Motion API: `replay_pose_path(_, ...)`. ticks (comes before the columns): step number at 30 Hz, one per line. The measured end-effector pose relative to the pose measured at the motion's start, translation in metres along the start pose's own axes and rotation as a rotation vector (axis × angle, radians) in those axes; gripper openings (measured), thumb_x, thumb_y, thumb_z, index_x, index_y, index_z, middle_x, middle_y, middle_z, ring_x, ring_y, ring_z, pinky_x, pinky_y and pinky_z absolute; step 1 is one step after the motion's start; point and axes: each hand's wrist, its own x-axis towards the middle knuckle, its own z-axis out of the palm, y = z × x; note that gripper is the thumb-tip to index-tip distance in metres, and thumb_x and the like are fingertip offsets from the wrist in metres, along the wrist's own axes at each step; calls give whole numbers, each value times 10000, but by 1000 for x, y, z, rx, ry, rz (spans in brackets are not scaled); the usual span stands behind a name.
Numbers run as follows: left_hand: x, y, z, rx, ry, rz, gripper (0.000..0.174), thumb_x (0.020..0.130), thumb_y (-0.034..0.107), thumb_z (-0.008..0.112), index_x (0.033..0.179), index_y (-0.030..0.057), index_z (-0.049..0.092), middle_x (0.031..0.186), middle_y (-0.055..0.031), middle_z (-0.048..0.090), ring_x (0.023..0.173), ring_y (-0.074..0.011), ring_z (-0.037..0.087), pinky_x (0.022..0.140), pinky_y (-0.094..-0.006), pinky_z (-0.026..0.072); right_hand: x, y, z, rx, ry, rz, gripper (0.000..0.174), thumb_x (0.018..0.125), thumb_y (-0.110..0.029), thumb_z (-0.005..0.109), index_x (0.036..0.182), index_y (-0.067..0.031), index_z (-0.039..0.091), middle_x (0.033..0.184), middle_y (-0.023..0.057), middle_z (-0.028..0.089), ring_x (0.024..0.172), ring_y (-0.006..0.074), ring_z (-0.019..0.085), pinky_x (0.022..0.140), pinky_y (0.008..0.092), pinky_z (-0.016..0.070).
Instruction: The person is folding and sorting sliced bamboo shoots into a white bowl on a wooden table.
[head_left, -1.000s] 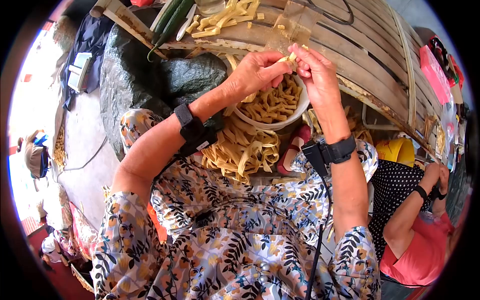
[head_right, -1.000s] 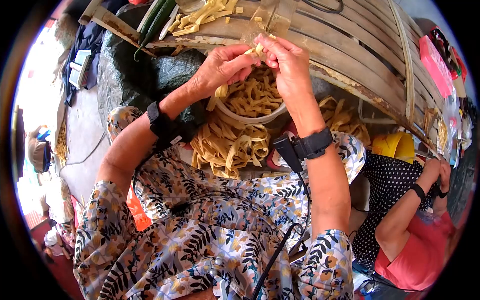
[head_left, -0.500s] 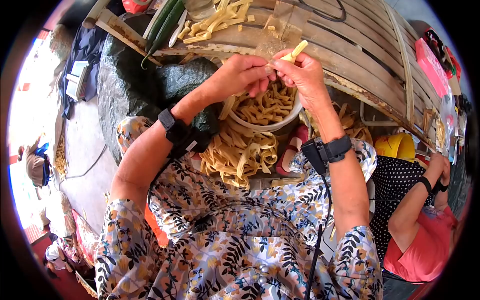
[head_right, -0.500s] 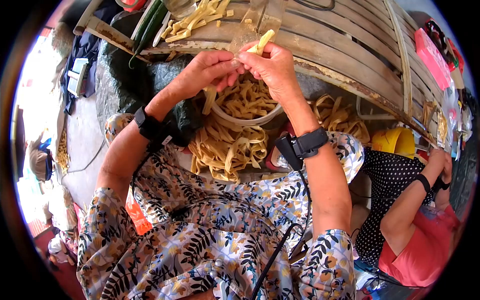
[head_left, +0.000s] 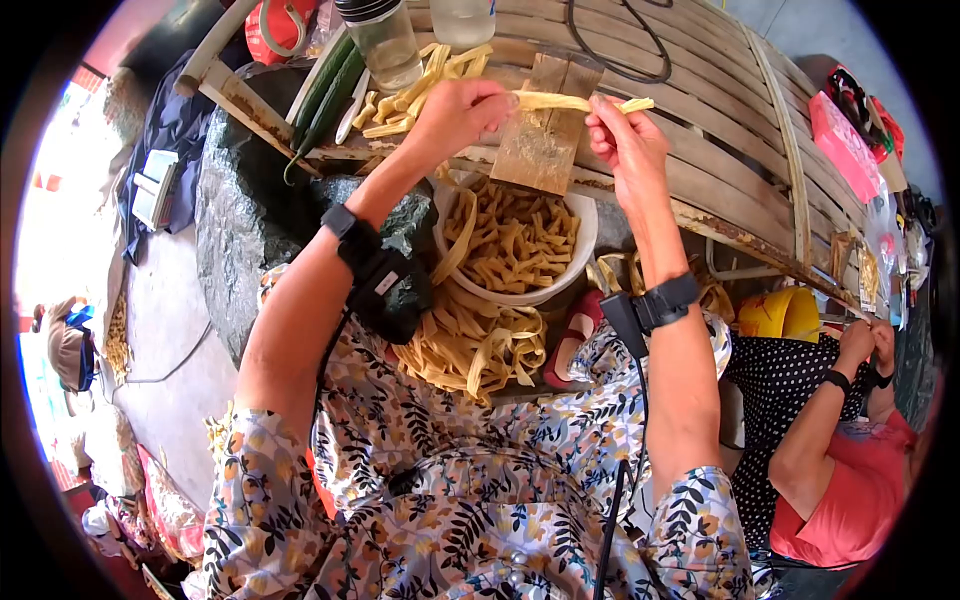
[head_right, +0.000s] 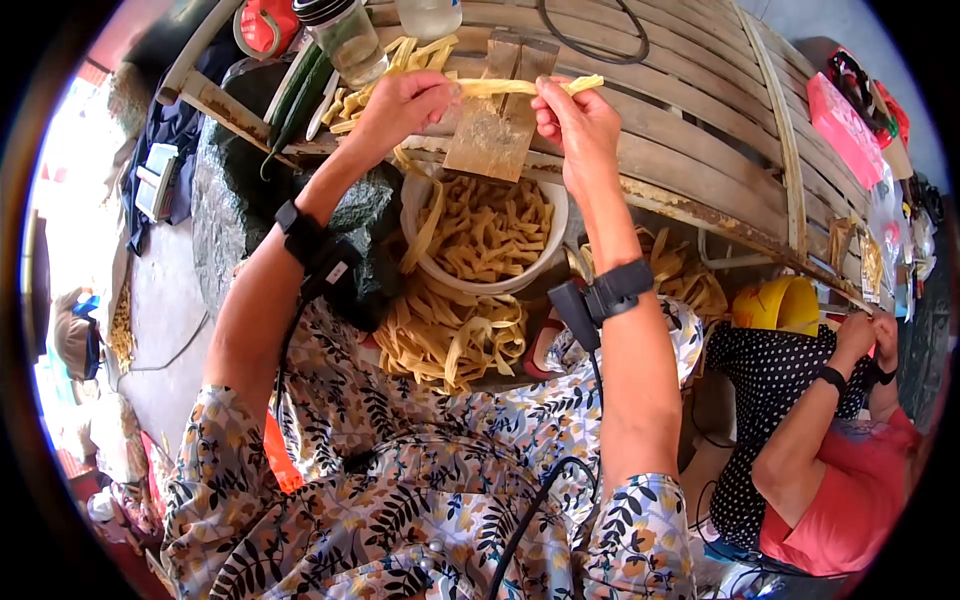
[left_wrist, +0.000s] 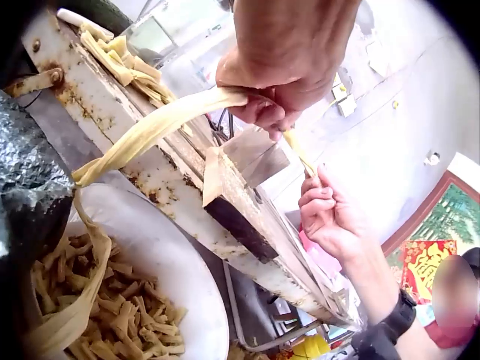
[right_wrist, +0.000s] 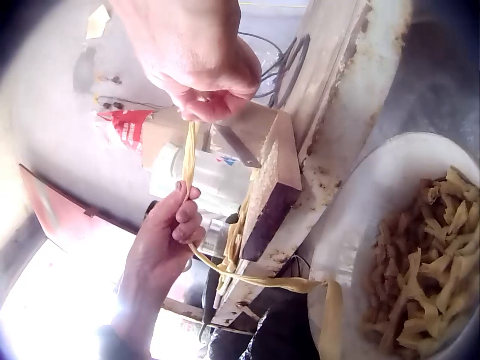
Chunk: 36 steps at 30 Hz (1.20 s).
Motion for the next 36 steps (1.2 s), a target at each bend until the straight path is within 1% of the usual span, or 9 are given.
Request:
replay_pose_path(6,26,-16,10,98,176,45,201,841,214,554,790,36,632,558,50,455,511,-31,372,450,-198,303,22,16,2,38,66,-56,182,771,-103,658,890,11,581,702,54,586,541,71,510,471,182,419)
replay_pose_path(18,32,-27,9,100,191,69,183,827,201,563,780,39,633,550,36,450,515,-44,390,468,-211,322,28,24,5,59,99,-33,163,773,-97,654,871,14,586,695,52,586,530,72,511,464,178,422)
replay_pose_path(21,34,-38,13,117,181,37,182,822,204,568,774,39,629,550,34,453,513,-50,391,467,-218,327,30,31,2,-75,115,-30,146,776,-86,642,851,26,587,683,53,584,532,77,516,456,186,412)
replay_pose_path(24,31,-54,21,348,282,151,188,812,202,581,740,32,617,548,29,466,504,-59,389,460,-228,326,28,44,-1,-304,178,-151,150,774,-85,633,839,41,585,660,53,578,540,73,518,457,189,403)
replay_pose_path(29,14,-36,0,10,133,-21,141,831,175,567,789,45,604,566,39,489,496,-35,402,457,-191,333,-2,8,-7,-472,95,-64,220,751,-210,675,800,-2,623,679,31,597,578,73,531,508,194,415)
replay_pose_path(32,0,-22,-5,-25,23,5,119,853,159,537,874,58,597,586,54,493,499,-11,406,446,-161,336,-24,-11,-13,-683,-250,-233,276,742,-281,690,823,-21,640,705,29,608,621,77,539,566,204,430)
replay_pose_path(34,-13,-9,1,-23,14,48,121,853,157,533,892,64,600,592,57,494,500,-10,405,434,-162,330,-34,-18,-8,-666,-166,-336,255,777,-271,657,866,-33,643,728,31,622,660,88,548,608,216,433)
replay_pose_path(35,-16,-11,6,63,14,92,123,849,143,538,926,71,602,603,20,539,498,-54,477,426,-210,379,-35,-20,-5,-676,-130,-421,240,788,-259,645,870,-34,642,732,35,625,665,90,553,611,217,435)
replay_pose_path(36,-20,-9,13,219,40,258,124,838,137,546,933,81,603,616,-4,554,510,-90,505,439,-233,399,-36,-19,-2,-683,-90,-506,226,798,-247,633,874,-35,640,736,39,628,670,92,557,614,218,437)
